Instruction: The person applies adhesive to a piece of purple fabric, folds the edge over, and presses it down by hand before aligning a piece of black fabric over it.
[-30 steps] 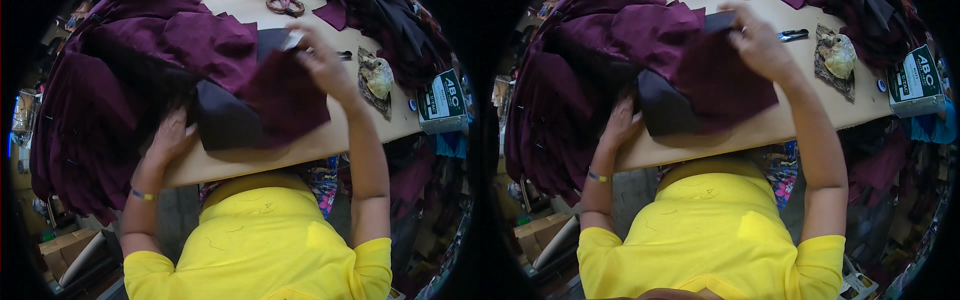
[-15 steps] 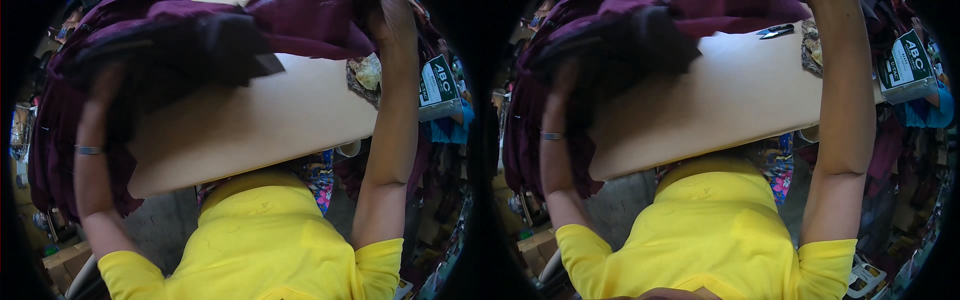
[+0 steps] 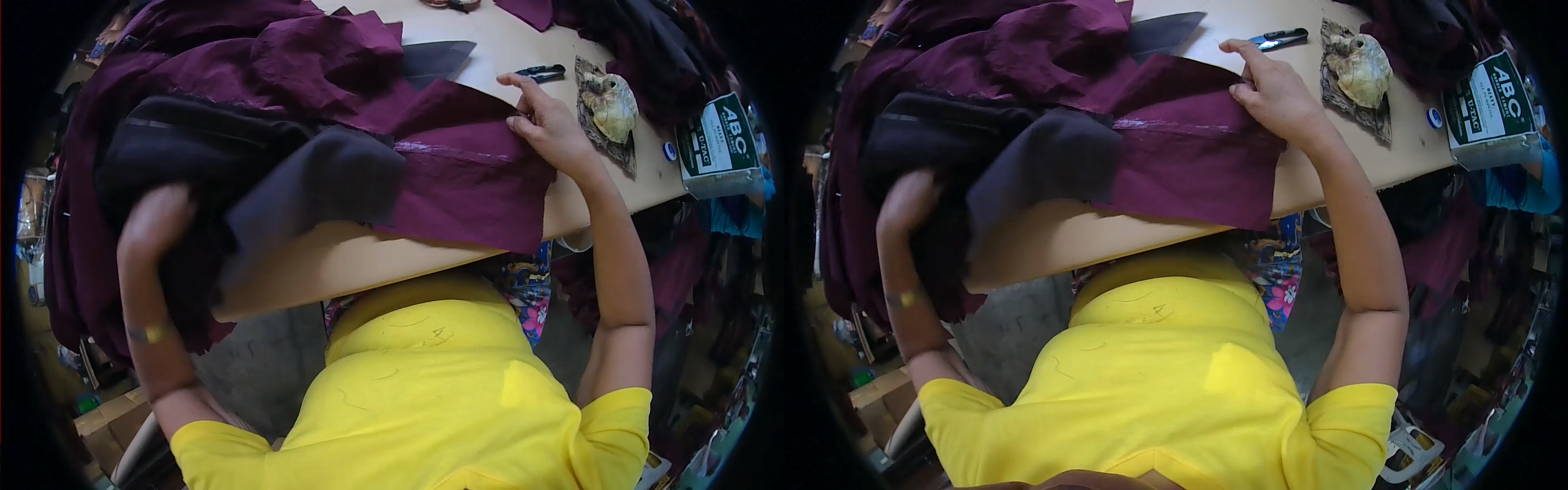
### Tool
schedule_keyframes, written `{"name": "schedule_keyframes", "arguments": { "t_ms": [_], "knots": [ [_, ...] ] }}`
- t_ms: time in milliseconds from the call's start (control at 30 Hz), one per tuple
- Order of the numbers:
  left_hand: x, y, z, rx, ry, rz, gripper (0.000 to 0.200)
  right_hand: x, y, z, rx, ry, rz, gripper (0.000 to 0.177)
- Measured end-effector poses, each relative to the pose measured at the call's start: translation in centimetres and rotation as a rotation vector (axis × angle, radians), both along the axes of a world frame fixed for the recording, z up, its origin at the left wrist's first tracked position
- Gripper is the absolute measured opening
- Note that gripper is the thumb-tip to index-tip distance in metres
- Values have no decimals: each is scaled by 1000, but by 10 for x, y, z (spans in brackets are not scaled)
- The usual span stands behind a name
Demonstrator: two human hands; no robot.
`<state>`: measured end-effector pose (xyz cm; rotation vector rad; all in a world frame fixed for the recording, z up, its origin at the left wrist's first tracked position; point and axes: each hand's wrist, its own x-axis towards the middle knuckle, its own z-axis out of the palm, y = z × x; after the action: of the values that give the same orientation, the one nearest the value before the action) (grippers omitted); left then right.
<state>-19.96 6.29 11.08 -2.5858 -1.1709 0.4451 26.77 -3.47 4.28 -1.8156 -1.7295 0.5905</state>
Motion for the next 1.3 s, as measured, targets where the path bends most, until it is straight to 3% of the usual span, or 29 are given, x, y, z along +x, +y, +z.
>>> {"name": "schedule_keyframes", "arguments": {
  "t_ms": [67,133,200,267,400,467,500,600,700,833,967,1000,1033,1100,1167,1300],
  "knots": [
    [87,-63,38,-323,-349,1,17,6,3,-6,67,-104,23,51],
    [118,-91,44,-530,-555,-208,18,-7,12,-6,147,-103,52,53],
    [146,-98,22,-505,-694,-459,34,-26,31,-3,142,-81,107,56],
    [169,-95,-6,-319,-591,-503,54,-41,50,-12,151,-47,131,57],
    [173,-61,-70,-106,-589,-565,28,-59,61,-19,250,-54,140,52],
    [161,-50,-73,-96,-619,-567,20,-60,62,-25,300,-51,68,62],
    [154,-47,-68,-165,-621,-498,30,-59,61,-25,240,-9,78,62],
    [139,-43,-53,-194,-553,-346,22,-59,56,-22,106,120,114,65],
    [142,-52,-30,-270,-455,-274,17,-56,59,-17,-18,384,271,65],
    [173,-66,-46,-22,-724,-584,12,-76,61,0,43,183,150,64],
    [178,-68,-80,-74,-597,-670,22,-80,95,-36,346,-170,121,68],
    [178,-67,-88,-36,-691,-728,24,-86,101,-43,432,-229,140,69],
    [178,-65,-89,-69,-728,-696,24,-101,98,-17,7,-324,100,71],
    [177,-62,-90,-134,-797,-623,25,-111,103,-13,92,-277,107,72],
    [178,-61,-91,-142,-797,-619,26,-116,114,18,95,-200,145,60],
    [178,-58,-93,-121,-813,-596,26,-111,128,11,306,-55,187,67]
  ]
}}
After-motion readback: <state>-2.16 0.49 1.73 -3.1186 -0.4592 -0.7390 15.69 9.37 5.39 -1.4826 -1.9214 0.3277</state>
